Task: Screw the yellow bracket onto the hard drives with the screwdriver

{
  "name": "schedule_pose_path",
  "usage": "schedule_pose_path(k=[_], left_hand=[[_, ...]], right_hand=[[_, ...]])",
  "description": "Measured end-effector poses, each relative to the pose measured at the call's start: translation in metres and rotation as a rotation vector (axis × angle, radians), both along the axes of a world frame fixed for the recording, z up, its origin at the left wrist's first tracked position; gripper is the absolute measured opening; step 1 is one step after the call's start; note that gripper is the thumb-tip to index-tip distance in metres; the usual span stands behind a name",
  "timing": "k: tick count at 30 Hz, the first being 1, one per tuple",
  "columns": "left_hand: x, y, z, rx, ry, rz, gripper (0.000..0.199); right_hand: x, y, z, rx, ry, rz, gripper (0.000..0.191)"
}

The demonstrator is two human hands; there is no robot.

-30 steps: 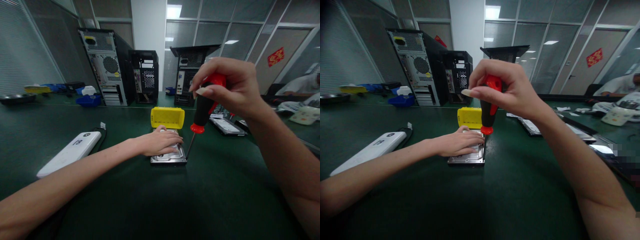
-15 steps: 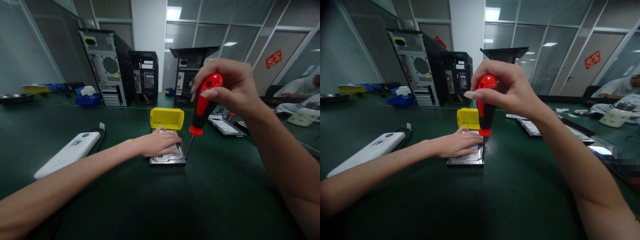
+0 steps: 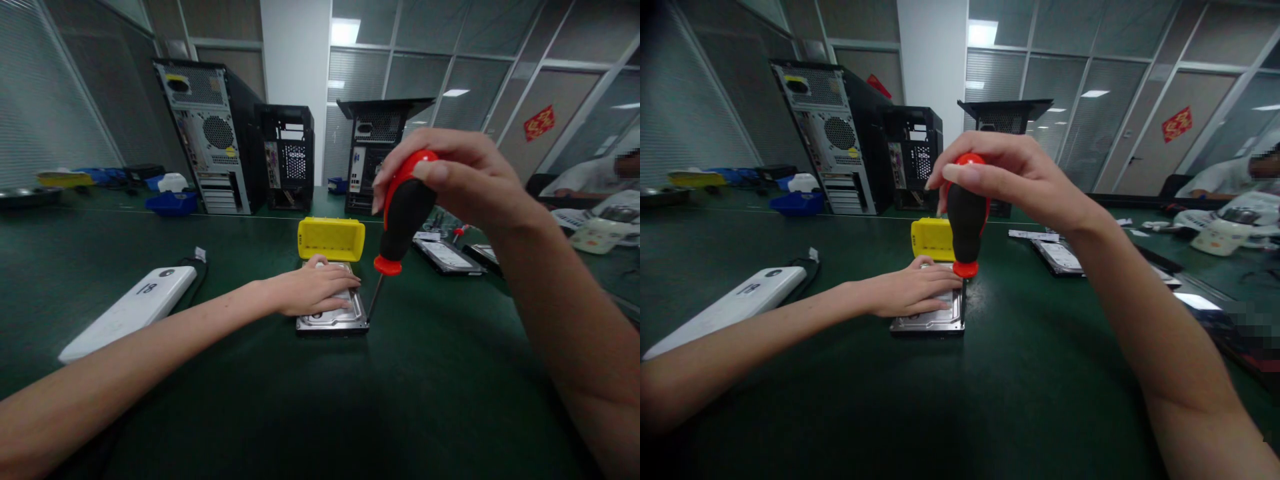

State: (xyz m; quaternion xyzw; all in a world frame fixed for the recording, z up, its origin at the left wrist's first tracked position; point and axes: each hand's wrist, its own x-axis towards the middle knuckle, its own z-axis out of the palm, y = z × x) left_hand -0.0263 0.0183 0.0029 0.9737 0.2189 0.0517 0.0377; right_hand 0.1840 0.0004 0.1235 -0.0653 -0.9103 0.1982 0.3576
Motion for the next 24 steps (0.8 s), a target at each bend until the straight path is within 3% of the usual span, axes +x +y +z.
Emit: schedule_pose_path(k=[7,12,15,19,24], left_hand=[[0.0,-0.001,0.0,0.015,0.007,-0.006,0.046],[0.0,0.001,-0.002,0.0,0.005,0.006,0.046],[0.0,0.001,-0.002,-0.003,-0.002,0.006,0.046],[0.0,0.001,-0.002,-0.008,-0.009,0.005,0.045],[-0.001,0.0,0.0,-0.02,0.009,0.011,0.045]], right_hand=[[-0.01,0.002,-0.008,-0.135,0.062,-0.01,0.025],[-0.026,0.006,-0.02,-0.423,0.174,0.274,0.015],[-0.03,0.006,-0.023,-0.581,0.213,0.371,0.018],[-0.026,0.002,-0.019,-0.713,0.137,0.35,0.03],[-0.021,0.0,-0.016,-0.702,0.081,0.28,0.026]])
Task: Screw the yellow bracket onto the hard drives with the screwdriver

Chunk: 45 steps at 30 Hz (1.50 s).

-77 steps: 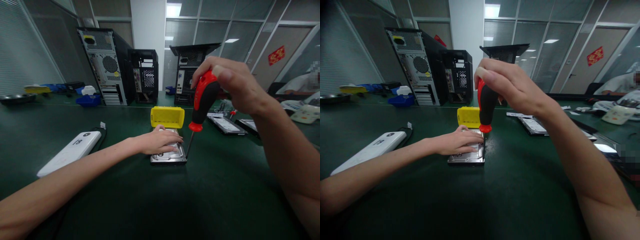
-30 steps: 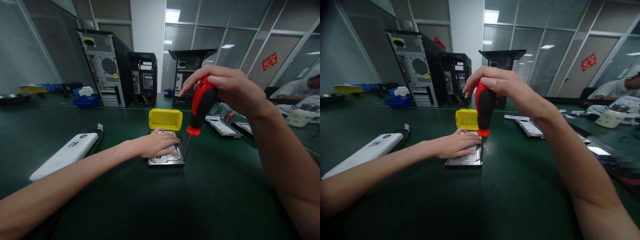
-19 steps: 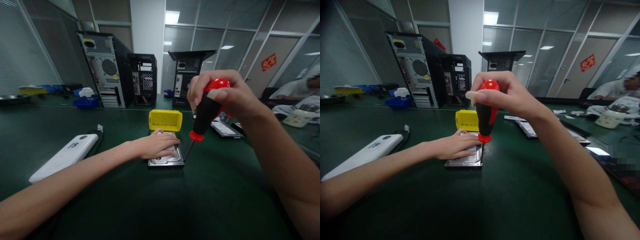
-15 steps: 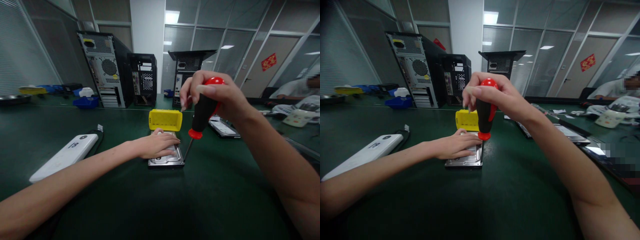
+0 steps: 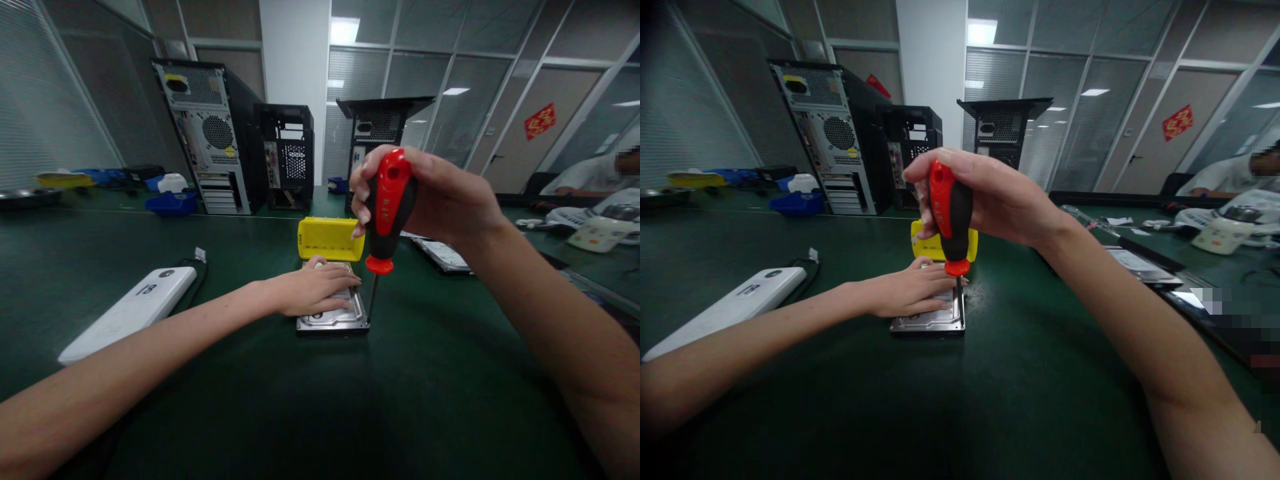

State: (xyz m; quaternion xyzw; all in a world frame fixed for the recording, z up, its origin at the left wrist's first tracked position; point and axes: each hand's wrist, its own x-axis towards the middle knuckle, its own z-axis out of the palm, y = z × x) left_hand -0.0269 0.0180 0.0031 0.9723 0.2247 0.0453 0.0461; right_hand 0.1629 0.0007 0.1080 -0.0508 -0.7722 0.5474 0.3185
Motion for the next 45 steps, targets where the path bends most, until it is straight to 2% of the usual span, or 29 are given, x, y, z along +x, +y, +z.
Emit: schedule_pose_path(k=[4,9,10,13,15,19,22,24,27,30,33,35,37,41,45], left_hand=[[0.0,0.001,-0.001,0.012,-0.002,0.0,0.046],[0.0,0.002,-0.004,0.014,-0.018,-0.012,0.048],[0.0,0.002,-0.003,0.001,-0.022,-0.013,0.049],[-0.005,0.002,0.008,-0.111,-0.03,0.017,0.055],[-0.013,0.002,0.019,-0.254,0.002,0.091,0.063],[-0.039,0.0,0.035,-0.417,0.105,0.234,0.084],[-0.058,-0.008,0.03,-0.487,0.154,0.287,0.113],[-0.068,-0.014,0.021,-0.497,0.136,0.288,0.124],[-0.077,-0.022,0.006,-0.492,0.101,0.328,0.131],[-0.08,-0.025,-0.004,-0.49,0.061,0.426,0.129],[-0.078,-0.027,-0.008,-0.526,0.059,0.548,0.12],[-0.077,-0.027,-0.009,-0.541,0.073,0.586,0.119],[-0.075,-0.028,-0.01,-0.544,0.072,0.589,0.117],[-0.071,-0.029,-0.008,-0.539,0.07,0.567,0.112],[-0.069,-0.03,-0.007,-0.529,0.078,0.527,0.105]], right_hand=[[-0.008,0.004,-0.008,0.009,0.112,-0.013,0.021],[-0.013,0.003,-0.012,-0.124,0.163,0.072,0.011],[-0.013,0.002,-0.011,-0.137,0.148,0.092,0.014],[-0.007,0.001,-0.006,-0.135,0.075,0.121,0.036],[-0.004,0.001,-0.004,-0.141,0.03,0.1,0.04],[-0.004,0.003,-0.01,-0.145,0.093,0.007,0.021],[-0.009,0.002,-0.018,-0.151,0.217,-0.024,0.014],[-0.012,-0.001,-0.02,-0.177,0.258,-0.019,0.015],[-0.011,-0.005,-0.018,-0.203,0.233,-0.021,0.032],[-0.008,-0.006,-0.018,-0.194,0.197,-0.06,0.042],[-0.008,-0.004,-0.02,-0.2,0.228,-0.119,0.031],[-0.011,-0.003,-0.023,-0.226,0.268,-0.138,0.025],[-0.016,-0.001,-0.024,-0.225,0.279,-0.155,0.023],[-0.019,0.001,-0.023,-0.207,0.246,-0.293,0.014],[-0.011,0.004,-0.021,-0.255,0.186,-0.26,0.027]])
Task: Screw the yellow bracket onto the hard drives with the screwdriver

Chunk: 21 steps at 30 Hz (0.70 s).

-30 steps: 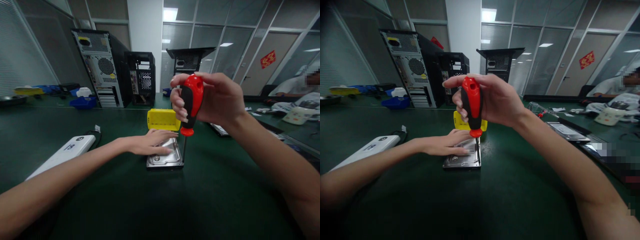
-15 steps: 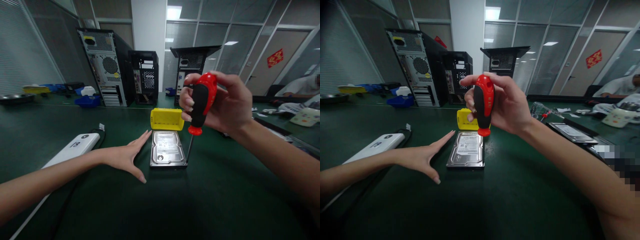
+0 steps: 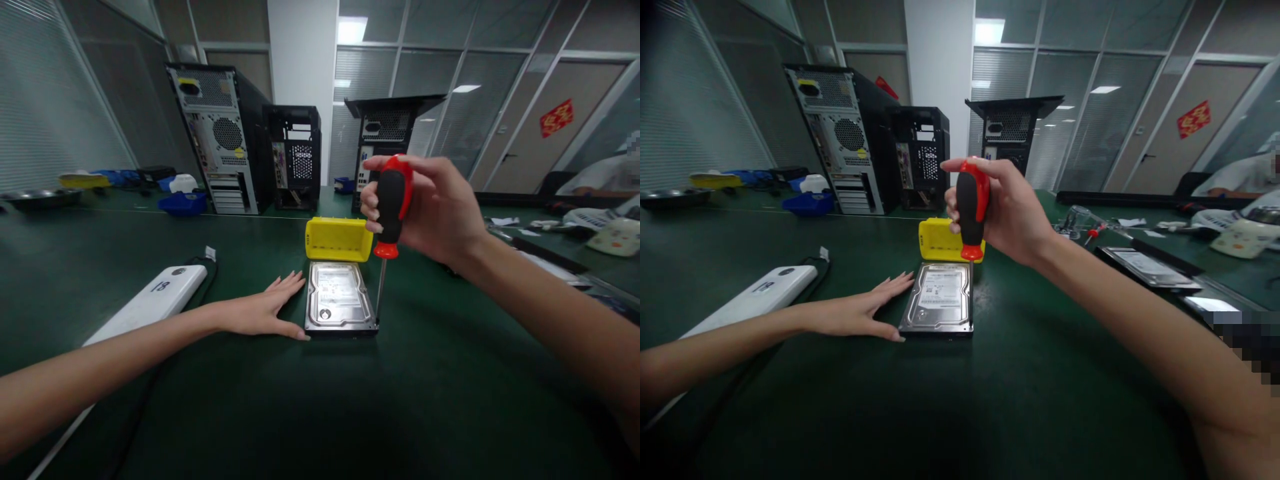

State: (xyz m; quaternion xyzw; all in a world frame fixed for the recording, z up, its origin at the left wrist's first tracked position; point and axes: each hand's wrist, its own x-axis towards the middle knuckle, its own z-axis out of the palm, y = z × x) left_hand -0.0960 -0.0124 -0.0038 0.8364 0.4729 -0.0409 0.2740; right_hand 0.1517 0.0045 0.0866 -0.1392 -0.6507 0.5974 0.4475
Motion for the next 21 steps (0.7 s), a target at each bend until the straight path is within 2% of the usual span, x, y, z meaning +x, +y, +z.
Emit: schedule_pose_path(k=[2,7,10,13,16,18,21], left_hand=[[0.0,0.0,-0.001,0.001,-0.004,-0.023,0.103],[0.0,0.003,-0.005,-0.001,-0.022,-0.084,0.101],[-0.001,0.003,-0.007,0.03,-0.048,-0.104,0.098],[-0.001,0.003,-0.007,0.045,-0.058,-0.108,0.098],[0.001,0.002,-0.006,0.032,-0.035,-0.095,0.099],[0.002,0.001,-0.005,0.018,-0.017,-0.084,0.1],[0.003,0.001,-0.007,0.02,-0.011,-0.074,0.103]], right_hand=[[0.003,0.001,0.0,-0.005,-0.035,0.019,0.029],[0.0,0.002,-0.002,0.095,-0.002,-0.07,0.019],[-0.003,0.0,-0.002,0.135,0.009,0.001,0.023],[-0.002,-0.004,0.002,0.08,0.021,0.053,0.022],[0.003,-0.009,0.007,0.017,-0.022,0.091,0.037],[0.005,-0.009,0.006,0.022,-0.052,0.077,0.038],[0.006,-0.004,0.001,0.086,0.028,0.004,0.031]])
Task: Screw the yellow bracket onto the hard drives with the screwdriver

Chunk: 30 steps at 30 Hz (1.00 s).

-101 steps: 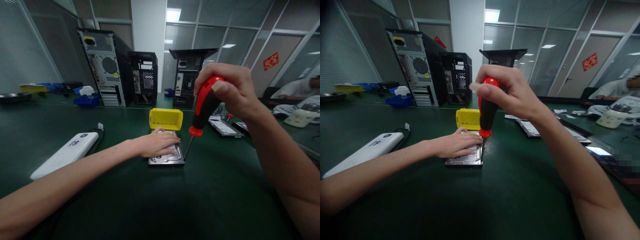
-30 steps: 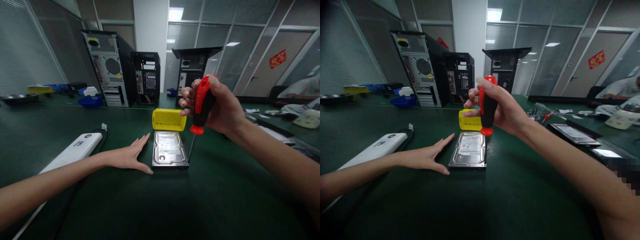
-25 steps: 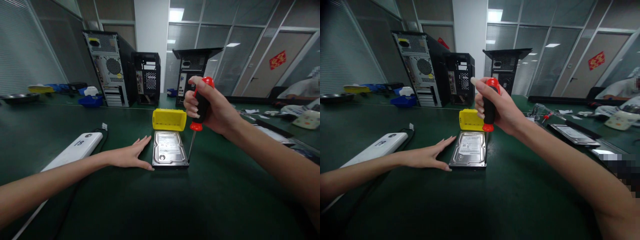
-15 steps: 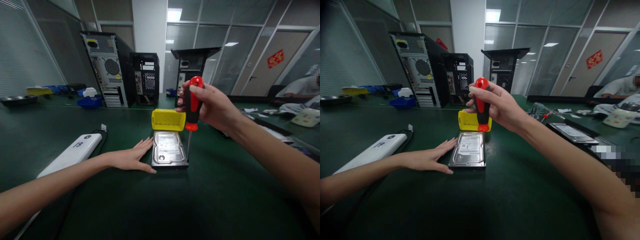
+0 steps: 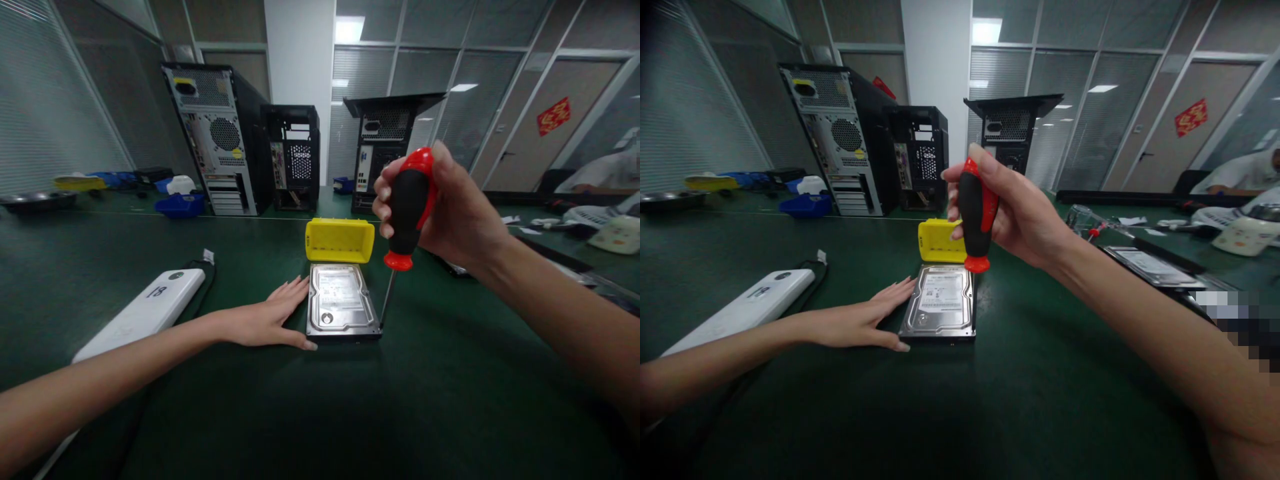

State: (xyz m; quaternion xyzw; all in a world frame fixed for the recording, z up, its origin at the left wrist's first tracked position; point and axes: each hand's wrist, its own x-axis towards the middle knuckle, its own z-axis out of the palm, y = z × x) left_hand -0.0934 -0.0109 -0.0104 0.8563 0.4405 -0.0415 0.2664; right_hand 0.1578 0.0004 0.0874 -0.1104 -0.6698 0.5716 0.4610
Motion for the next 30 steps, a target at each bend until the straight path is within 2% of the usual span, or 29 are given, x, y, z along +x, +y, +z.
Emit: schedule_pose_path(k=[3,7,12,18,22,26,30], left_hand=[[0.001,0.0,0.0,0.03,-0.001,0.004,0.103],[0.003,-0.001,0.005,0.035,0.028,-0.007,0.103],[0.006,0.0,0.011,0.049,0.054,-0.016,0.104],[0.01,0.001,0.009,0.033,0.063,-0.005,0.108],[0.012,0.002,0.009,0.072,0.067,-0.034,0.105],[0.012,0.006,0.016,0.066,0.134,-0.057,0.105],[0.007,0.011,0.032,0.038,0.211,-0.069,0.108]], right_hand=[[-0.001,0.004,-0.005,0.061,0.066,0.011,0.025],[0.001,0.004,-0.003,-0.002,0.004,0.085,0.017],[0.008,-0.001,0.006,-0.092,-0.109,0.13,0.043],[0.004,0.003,0.004,-0.008,-0.097,0.041,0.022],[0.001,0.003,0.0,0.053,-0.075,0.088,0.021],[0.001,-0.002,0.0,0.053,-0.082,0.061,0.016],[0.004,-0.007,0.004,-0.019,-0.101,0.075,0.038]])
